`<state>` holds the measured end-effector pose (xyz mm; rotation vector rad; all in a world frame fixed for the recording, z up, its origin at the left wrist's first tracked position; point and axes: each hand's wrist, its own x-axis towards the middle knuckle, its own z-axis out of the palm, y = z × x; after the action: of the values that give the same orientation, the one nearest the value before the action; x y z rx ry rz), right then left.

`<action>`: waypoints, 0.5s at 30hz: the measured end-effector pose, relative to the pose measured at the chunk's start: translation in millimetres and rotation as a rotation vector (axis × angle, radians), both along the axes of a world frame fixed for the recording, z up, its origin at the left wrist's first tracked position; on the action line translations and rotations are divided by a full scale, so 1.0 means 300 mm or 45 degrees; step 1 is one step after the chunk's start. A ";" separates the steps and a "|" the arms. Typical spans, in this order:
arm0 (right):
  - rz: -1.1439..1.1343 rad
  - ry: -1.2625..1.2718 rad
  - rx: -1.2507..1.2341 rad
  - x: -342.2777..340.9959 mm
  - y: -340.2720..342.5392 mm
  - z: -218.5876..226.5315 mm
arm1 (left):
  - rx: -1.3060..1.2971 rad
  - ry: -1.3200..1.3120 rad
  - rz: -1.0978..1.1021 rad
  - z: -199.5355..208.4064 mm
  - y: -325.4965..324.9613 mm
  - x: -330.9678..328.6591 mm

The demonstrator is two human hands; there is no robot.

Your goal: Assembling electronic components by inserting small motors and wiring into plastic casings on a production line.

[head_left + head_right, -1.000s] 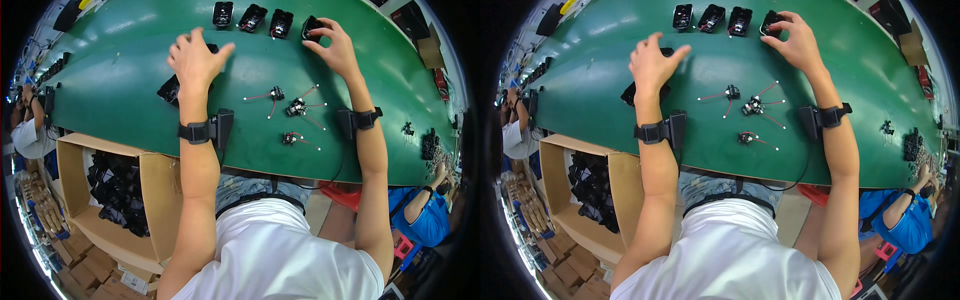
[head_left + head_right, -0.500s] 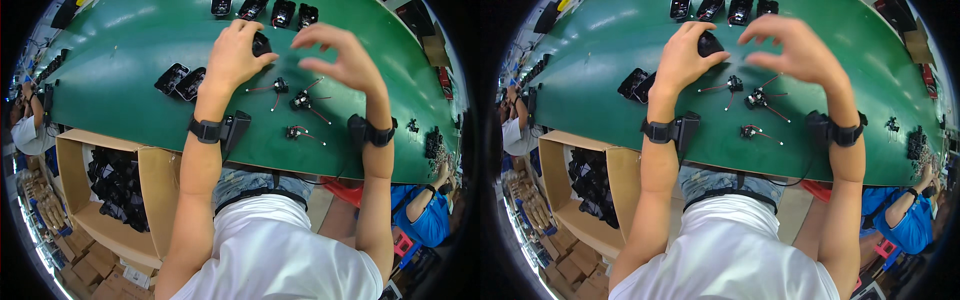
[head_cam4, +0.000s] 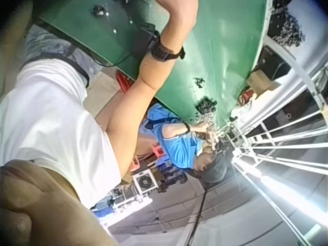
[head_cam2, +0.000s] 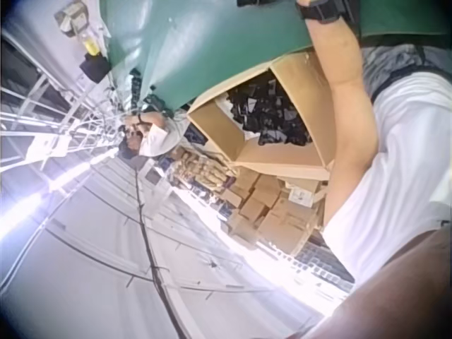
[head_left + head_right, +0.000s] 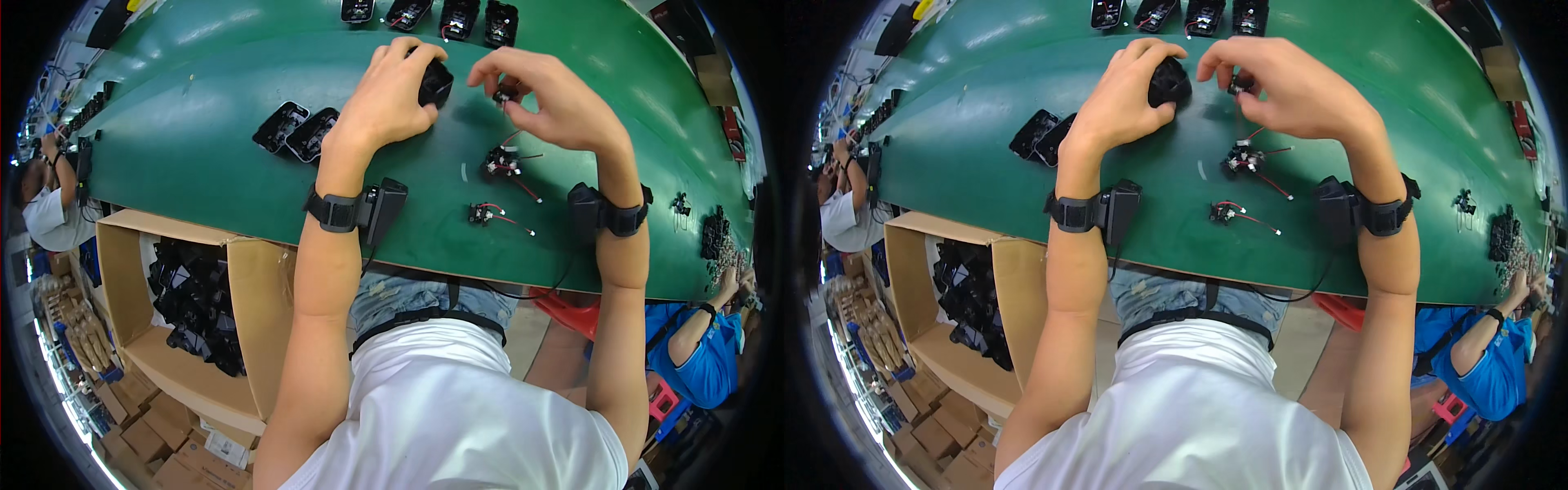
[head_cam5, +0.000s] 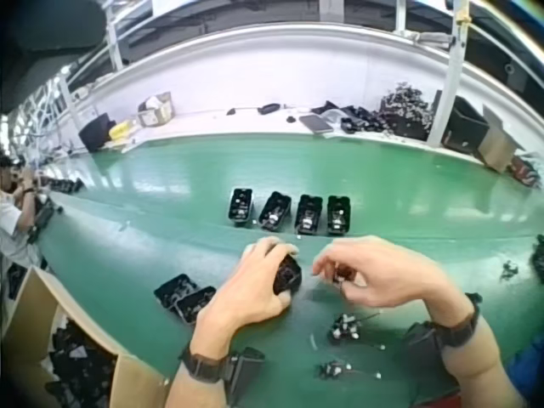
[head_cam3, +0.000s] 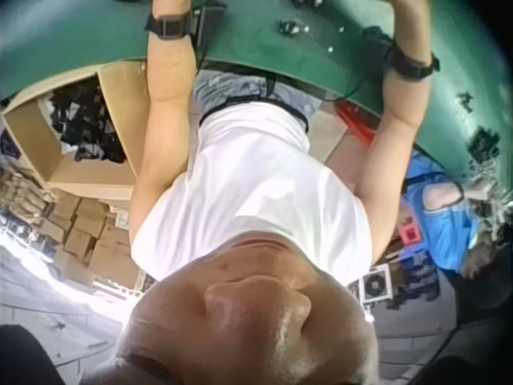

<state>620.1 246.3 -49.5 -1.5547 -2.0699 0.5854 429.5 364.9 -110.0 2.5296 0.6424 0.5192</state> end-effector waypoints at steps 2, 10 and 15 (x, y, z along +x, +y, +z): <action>-0.050 0.154 -0.016 0.007 -0.008 0.012 | -0.042 0.006 0.007 0.014 -0.003 0.007; -0.222 0.658 -0.114 0.026 -0.005 0.056 | -0.618 -0.582 0.108 0.035 -0.036 0.060; -0.280 0.676 0.107 0.028 -0.003 0.056 | -1.749 -0.676 -0.273 0.064 -0.043 0.053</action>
<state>628.6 245.3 -32.7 -1.3704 -1.4887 0.7240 445.4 352.1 -90.8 1.0778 0.3045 0.4091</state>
